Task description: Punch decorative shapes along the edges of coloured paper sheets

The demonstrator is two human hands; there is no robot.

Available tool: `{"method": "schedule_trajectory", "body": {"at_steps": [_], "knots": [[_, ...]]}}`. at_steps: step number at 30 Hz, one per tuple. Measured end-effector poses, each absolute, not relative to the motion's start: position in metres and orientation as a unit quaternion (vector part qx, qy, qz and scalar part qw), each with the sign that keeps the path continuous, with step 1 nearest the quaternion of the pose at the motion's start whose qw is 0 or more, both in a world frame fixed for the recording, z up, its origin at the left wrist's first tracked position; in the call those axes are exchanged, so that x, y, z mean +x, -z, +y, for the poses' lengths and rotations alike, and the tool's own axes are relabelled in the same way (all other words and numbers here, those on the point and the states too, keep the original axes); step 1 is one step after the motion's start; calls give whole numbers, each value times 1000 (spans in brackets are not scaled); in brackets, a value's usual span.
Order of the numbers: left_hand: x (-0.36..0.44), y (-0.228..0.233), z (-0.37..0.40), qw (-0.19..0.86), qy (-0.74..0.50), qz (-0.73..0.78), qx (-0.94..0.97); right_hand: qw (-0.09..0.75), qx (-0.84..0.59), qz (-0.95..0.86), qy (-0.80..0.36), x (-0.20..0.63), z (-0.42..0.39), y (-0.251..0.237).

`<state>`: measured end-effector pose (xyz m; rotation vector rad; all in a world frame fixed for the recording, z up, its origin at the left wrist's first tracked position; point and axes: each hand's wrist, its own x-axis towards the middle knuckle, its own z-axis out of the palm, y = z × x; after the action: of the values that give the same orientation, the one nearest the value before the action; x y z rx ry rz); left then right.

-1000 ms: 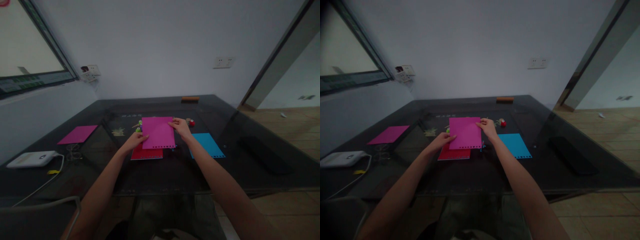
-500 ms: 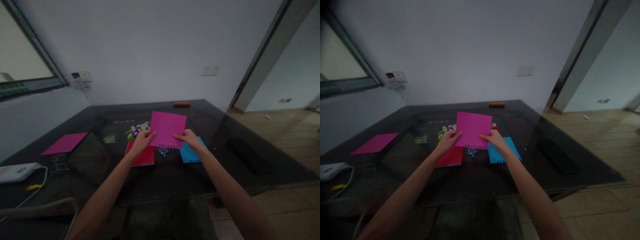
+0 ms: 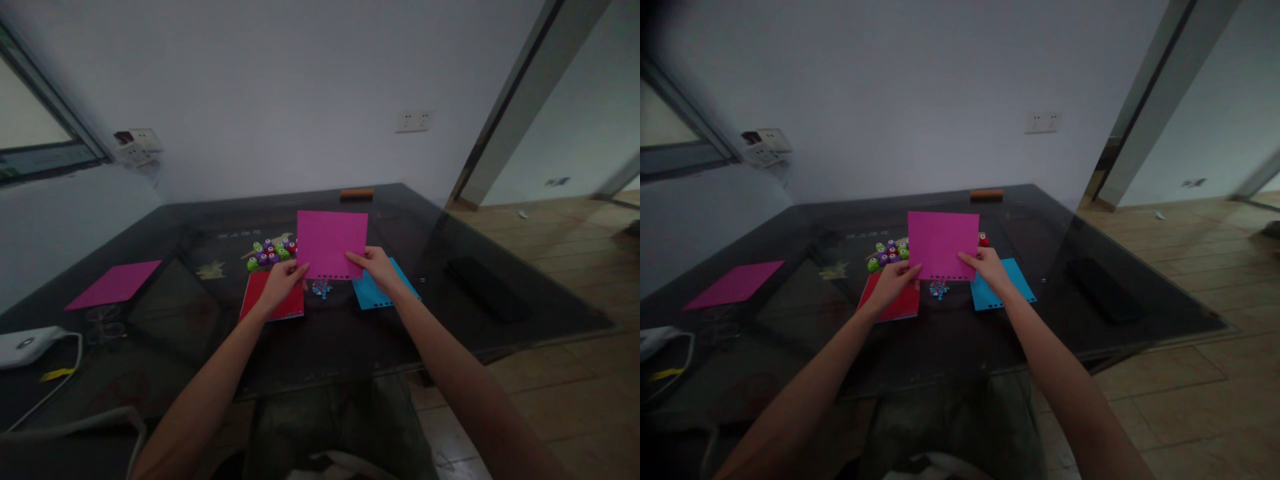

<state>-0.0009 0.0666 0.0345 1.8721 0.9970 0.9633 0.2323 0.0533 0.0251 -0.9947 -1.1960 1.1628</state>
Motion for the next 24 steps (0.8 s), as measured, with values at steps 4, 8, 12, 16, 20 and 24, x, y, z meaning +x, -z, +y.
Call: {"method": "schedule_trajectory", "body": {"at_steps": [4,8,12,16,20,24], "knots": [[-2,-34,67,385,-380,389,746,575,-429,-518,-465,231,55,-23],[-1,-31,68,406,-376,397,732,573,-442,-526,-447,231,56,-21],[-1,-29,70,407,-379,405,725,563,-449,-540,-436,232,56,-19],[-2,-27,73,402,-382,407,726,555,-463,-547,-423,232,56,-19],[-3,-25,74,404,-381,406,726,555,-466,-550,-414,231,55,-21],[-3,-27,73,400,-377,410,727,548,-476,-558,-401,230,52,-25]]}}
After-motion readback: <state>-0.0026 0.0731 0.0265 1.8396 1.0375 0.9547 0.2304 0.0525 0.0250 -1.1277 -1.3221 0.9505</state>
